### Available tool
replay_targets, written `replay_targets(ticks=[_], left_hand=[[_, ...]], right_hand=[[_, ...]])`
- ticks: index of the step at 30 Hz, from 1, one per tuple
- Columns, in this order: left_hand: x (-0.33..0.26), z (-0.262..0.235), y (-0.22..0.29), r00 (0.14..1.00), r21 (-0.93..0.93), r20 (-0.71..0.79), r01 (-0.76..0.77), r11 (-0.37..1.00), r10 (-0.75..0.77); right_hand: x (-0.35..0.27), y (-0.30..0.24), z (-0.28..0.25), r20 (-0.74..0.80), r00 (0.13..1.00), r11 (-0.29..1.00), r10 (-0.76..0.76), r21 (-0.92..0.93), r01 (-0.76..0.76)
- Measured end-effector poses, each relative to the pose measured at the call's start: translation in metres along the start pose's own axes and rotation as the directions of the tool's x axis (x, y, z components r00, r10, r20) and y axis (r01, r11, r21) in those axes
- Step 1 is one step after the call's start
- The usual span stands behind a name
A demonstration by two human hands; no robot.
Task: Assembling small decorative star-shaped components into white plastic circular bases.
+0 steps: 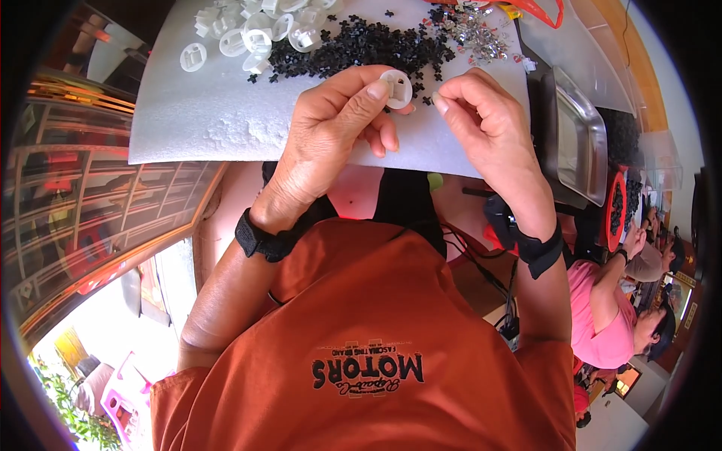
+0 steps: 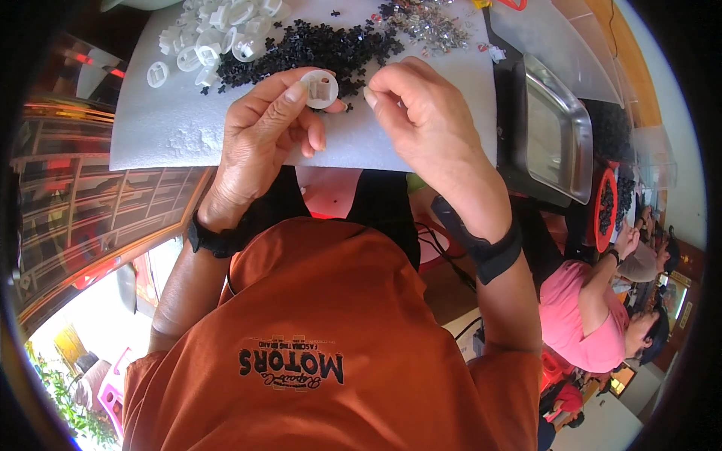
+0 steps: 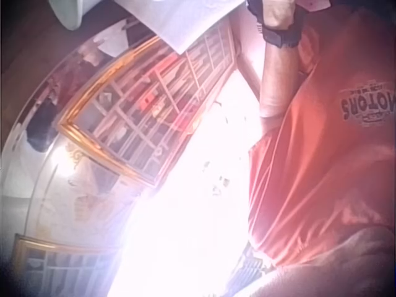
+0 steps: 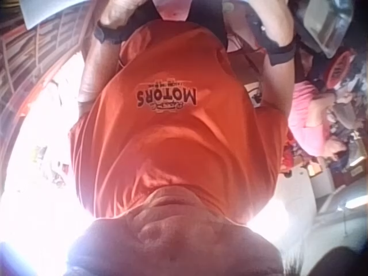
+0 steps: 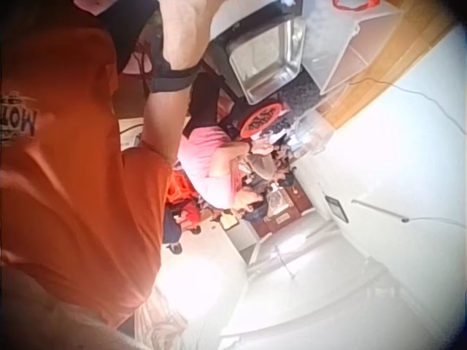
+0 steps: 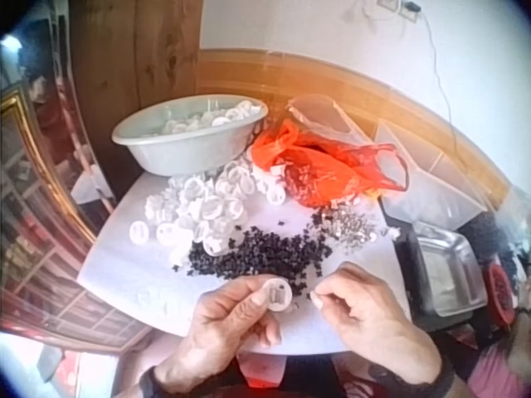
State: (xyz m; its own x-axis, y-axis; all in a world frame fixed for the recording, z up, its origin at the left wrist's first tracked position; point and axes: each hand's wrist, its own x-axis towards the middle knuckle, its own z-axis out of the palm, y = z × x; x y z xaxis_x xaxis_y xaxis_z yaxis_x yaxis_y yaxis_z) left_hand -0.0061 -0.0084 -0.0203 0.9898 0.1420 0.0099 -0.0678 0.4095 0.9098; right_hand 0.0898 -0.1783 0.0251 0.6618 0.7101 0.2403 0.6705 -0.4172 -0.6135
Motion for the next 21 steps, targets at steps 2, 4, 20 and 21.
replay_targets(ticks=[2, 4, 20, 21], left_hand=[[0.0003, -0.0002, 0.0005, 1.0, 0.005, 0.008, 0.008, 1.0, -0.008], [0.0001, 0.0, 0.0002, 1.0, 0.006, 0.008, 0.015, 1.0, -0.015], [-0.0015, 0.0003, -0.0002, 1.0, 0.033, 0.006, 0.014, 0.999, -0.014], [-0.0015, 0.0006, -0.0002, 1.0, 0.033, 0.005, 0.012, 0.999, -0.013]], right_hand=[[-0.0009, 0.0015, 0.0013, 0.001, 1.0, 1.0, -0.009, 0.003, 0.009], [-0.0037, 0.0057, 0.0033, 0.009, 1.0, 1.0, -0.019, 0.016, 0.018], [0.0001, -0.0006, 0.003, -0.071, 0.997, 0.994, 0.04, 0.109, -0.032], [-0.0001, -0.0005, 0.0029, -0.071, 0.997, 0.993, 0.044, 0.115, -0.036]])
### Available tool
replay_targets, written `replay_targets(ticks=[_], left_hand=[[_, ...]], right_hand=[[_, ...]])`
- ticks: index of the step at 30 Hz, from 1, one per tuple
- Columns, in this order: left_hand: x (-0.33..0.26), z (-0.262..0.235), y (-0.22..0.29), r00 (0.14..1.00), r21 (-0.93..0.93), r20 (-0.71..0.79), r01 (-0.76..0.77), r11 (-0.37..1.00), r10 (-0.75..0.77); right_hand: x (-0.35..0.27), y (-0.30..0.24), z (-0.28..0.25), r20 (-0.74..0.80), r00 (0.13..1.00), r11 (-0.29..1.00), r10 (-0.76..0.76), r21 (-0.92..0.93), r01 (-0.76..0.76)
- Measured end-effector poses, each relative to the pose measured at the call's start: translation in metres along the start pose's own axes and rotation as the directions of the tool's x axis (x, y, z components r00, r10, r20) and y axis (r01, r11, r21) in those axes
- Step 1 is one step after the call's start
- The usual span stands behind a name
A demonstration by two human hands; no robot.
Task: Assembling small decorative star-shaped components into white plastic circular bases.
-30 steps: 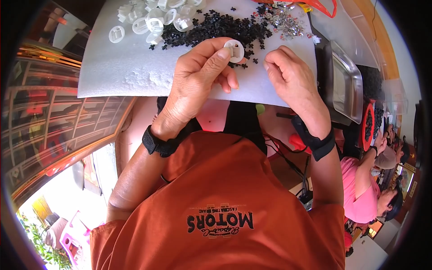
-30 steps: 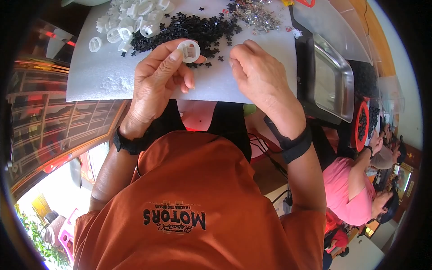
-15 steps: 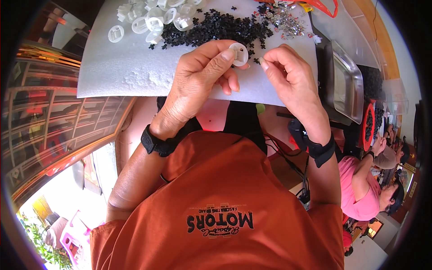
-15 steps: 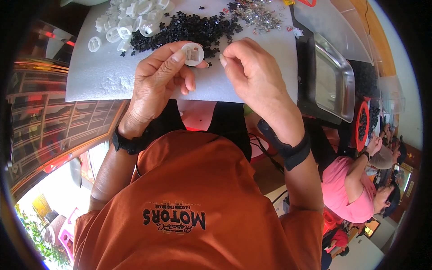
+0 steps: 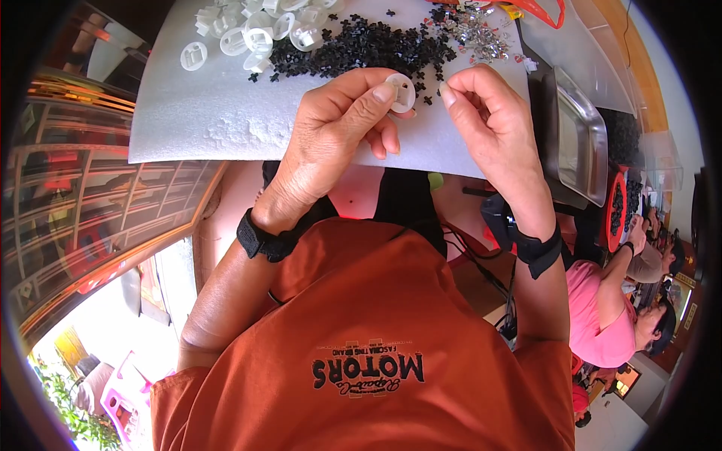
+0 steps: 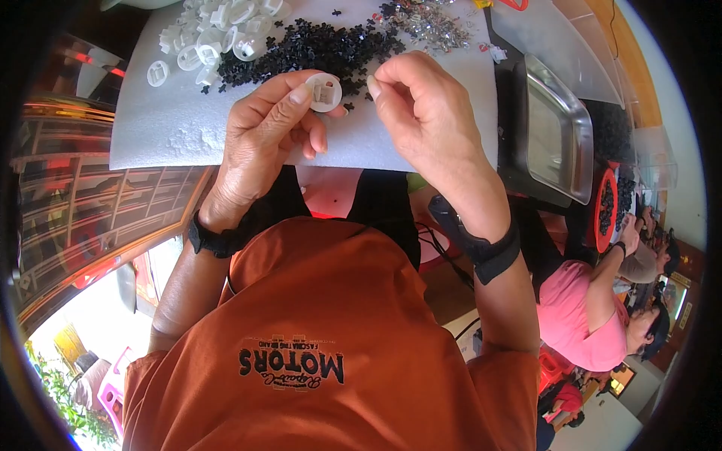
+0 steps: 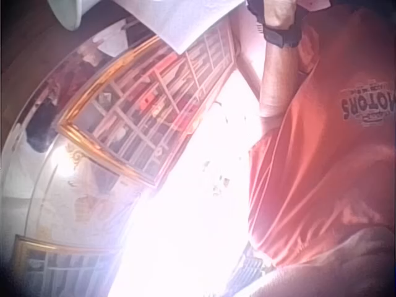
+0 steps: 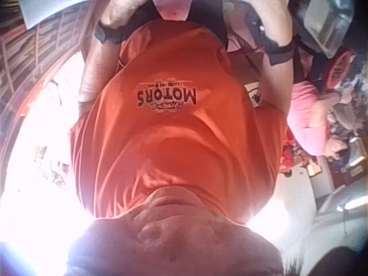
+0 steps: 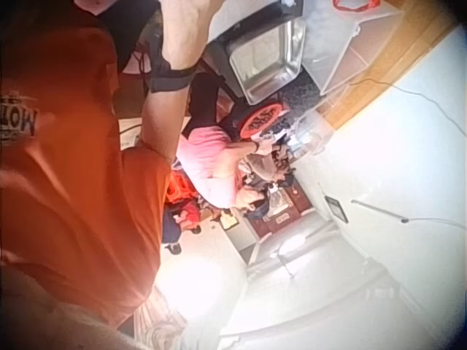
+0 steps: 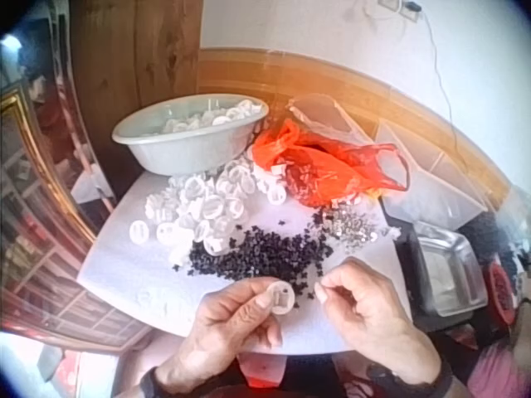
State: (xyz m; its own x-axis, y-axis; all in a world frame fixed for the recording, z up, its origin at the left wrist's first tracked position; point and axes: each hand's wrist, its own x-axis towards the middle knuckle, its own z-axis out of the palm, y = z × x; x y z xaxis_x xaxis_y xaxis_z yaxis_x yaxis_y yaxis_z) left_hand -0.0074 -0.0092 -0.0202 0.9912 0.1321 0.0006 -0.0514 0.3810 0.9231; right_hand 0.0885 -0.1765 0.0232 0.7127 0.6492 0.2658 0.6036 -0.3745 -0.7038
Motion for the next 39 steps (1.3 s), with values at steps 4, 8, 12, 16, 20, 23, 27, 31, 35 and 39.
replay_targets(ticks=[4, 8, 12, 16, 20, 23, 27, 31, 35, 39], left_hand=[[0.0, -0.001, 0.0, 1.0, 0.0, 0.0, -0.006, 1.0, 0.006], [0.0, 0.0, 0.0, 1.0, 0.001, 0.0, -0.009, 1.0, 0.009], [0.0, 0.0, 0.0, 1.0, 0.011, 0.003, -0.014, 1.0, 0.014], [0.0, 0.001, -0.001, 0.999, 0.042, 0.006, -0.039, 0.998, 0.039], [0.0, 0.001, -0.001, 0.999, 0.042, 0.008, -0.041, 0.998, 0.04], [0.0, 0.001, 0.0, 0.999, 0.04, 0.007, -0.035, 0.999, 0.035], [0.0, 0.001, 0.0, 0.999, 0.034, 0.01, -0.031, 0.999, 0.031], [0.001, 0.0, -0.001, 1.0, 0.017, -0.004, -0.026, 1.0, 0.026], [0.001, 0.001, -0.001, 1.0, 0.014, 0.001, -0.018, 1.0, 0.018], [0.001, 0.001, 0.0, 1.0, 0.016, 0.004, -0.018, 1.0, 0.018]], right_hand=[[0.001, 0.0, 0.0, -0.011, 1.0, 1.0, 0.006, 0.005, -0.006], [0.001, -0.001, 0.0, -0.004, 0.998, 0.996, 0.059, 0.063, -0.059], [0.001, -0.002, 0.0, -0.01, 0.999, 0.996, 0.053, 0.077, -0.052], [0.001, -0.005, 0.0, 0.015, 0.996, 0.992, 0.085, 0.094, -0.086], [0.001, -0.002, 0.005, 0.022, 0.998, 0.993, 0.058, 0.099, -0.06], [0.0, -0.001, 0.008, 0.028, 0.999, 0.996, 0.023, 0.086, -0.025], [0.001, -0.002, 0.008, 0.019, 0.999, 0.995, 0.032, 0.097, -0.034], [0.0, -0.002, 0.008, 0.023, 0.998, 0.992, 0.053, 0.113, -0.056], [-0.001, 0.0, 0.01, 0.024, 0.999, 0.994, 0.049, 0.098, -0.051], [-0.003, 0.001, 0.011, 0.017, 0.999, 0.993, 0.042, 0.113, -0.043]])
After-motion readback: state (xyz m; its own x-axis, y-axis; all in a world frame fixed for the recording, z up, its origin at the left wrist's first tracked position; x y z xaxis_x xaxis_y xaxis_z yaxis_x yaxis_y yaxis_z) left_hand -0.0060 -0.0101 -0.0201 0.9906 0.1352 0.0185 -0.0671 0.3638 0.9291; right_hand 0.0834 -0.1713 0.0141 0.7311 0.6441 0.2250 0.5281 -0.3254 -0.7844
